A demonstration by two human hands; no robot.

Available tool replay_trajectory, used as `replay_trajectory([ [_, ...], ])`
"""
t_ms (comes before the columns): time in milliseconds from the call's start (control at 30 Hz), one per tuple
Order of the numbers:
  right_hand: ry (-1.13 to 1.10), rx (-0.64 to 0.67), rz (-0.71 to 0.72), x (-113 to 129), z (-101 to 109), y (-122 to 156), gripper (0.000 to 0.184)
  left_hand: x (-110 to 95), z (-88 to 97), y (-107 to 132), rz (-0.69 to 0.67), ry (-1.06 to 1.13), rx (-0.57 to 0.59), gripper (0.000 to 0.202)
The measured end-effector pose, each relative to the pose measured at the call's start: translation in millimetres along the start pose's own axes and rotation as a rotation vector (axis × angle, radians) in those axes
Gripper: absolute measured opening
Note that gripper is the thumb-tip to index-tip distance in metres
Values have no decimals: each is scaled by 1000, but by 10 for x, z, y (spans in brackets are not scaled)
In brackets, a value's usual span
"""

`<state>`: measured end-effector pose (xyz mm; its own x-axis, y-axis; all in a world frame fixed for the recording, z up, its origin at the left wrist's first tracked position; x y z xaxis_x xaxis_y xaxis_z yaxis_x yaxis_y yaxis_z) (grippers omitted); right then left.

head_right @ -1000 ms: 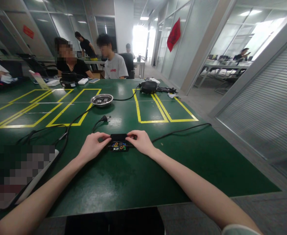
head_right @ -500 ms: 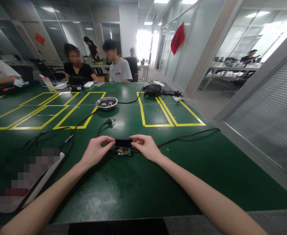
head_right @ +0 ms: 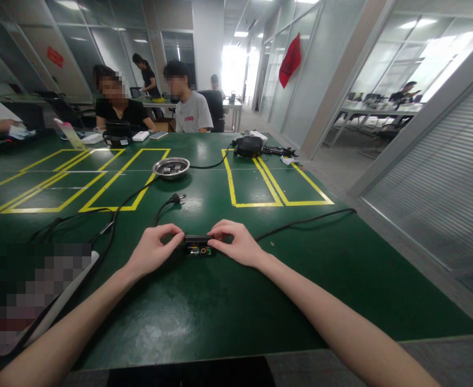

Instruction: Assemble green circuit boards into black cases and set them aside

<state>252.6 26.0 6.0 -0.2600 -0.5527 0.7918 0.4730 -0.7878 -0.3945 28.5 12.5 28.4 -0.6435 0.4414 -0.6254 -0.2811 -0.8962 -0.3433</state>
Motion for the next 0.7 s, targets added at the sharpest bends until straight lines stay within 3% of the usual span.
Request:
replay_trajectory([
  [133,128,88,144,58,-9,29,15,13,-20,16,-7,26,45,20],
  [267,242,136,212,102,-24,49,16,22,-70,27,-103,-49,123,17],
  [467,388,130,110,119,-98,28,26,35,-122,17,-198,-130,320,26],
  [700,381,150,52,141,-148,26,24,-8,-136,34,-219,-252,339,30],
])
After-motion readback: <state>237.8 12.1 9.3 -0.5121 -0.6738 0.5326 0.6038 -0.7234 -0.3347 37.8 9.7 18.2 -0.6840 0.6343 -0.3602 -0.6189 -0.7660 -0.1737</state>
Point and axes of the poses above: each hand's wrist, its own y-axis away from the middle knuckle, its own z-axis out of the back of the hand, x = y × z, the point moved 4 cm from there along -y, towards the middle knuckle, and after that the axes turned 1 degree about -z, right-handed, at the moved point
